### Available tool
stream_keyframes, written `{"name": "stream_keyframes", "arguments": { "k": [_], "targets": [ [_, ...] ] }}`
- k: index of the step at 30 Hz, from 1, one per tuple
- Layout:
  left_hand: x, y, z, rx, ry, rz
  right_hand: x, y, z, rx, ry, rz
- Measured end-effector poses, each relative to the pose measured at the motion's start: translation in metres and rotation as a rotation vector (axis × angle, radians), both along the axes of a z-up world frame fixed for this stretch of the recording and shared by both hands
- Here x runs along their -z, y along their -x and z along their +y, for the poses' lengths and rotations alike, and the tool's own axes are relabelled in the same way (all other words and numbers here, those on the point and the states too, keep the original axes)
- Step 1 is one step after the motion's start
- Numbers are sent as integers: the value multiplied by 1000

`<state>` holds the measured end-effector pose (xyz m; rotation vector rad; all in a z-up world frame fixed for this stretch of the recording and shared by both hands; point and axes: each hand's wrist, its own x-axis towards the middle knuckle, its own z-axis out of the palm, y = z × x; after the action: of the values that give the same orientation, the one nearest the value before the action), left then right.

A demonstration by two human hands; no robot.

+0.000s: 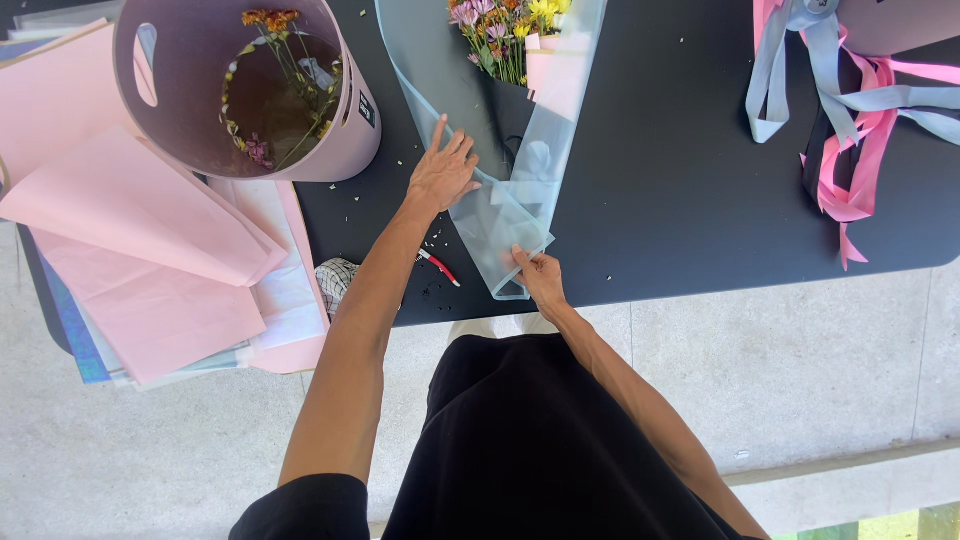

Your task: The person wraps a small flower bouquet by placing it onto a sheet of translucent plastic, folding the bottom and sides of the plastic around the stems, and gathering the plastic at the base with their hands.

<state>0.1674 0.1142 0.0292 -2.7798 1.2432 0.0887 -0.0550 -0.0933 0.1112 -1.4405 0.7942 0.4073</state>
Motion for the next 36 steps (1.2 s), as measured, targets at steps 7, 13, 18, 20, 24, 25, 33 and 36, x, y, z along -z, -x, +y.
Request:
{"name": "stream_keyframes", "arguments": {
  "k": [7, 13, 18, 20, 24, 25, 33, 36],
  "targets": [
    [-86, 76, -15, -104, 220, 174, 11, 5, 10, 45, 25, 125],
    [-44, 148, -23, -76, 339, 99, 26, 8, 4, 35, 47, 159],
    [-29, 155, -24, -131, 323, 125, 0, 11, 3, -17, 2, 186],
    [-26, 155, -19, -156, 301, 131, -19, 13, 8, -210, 257, 191],
    [-29, 158, -17, -222, 254, 169, -9, 25, -20, -429, 759, -77],
    [-29, 157, -17, -225, 255, 167, -10, 24, -17, -432, 760, -81],
    [-18, 160, -18, -247, 292, 92, 8, 27, 3, -1110, 1273, -917],
    [-17, 144, -6, -281, 393, 54, 30, 34, 0, -1121, 1226, -845]
  ]
}}
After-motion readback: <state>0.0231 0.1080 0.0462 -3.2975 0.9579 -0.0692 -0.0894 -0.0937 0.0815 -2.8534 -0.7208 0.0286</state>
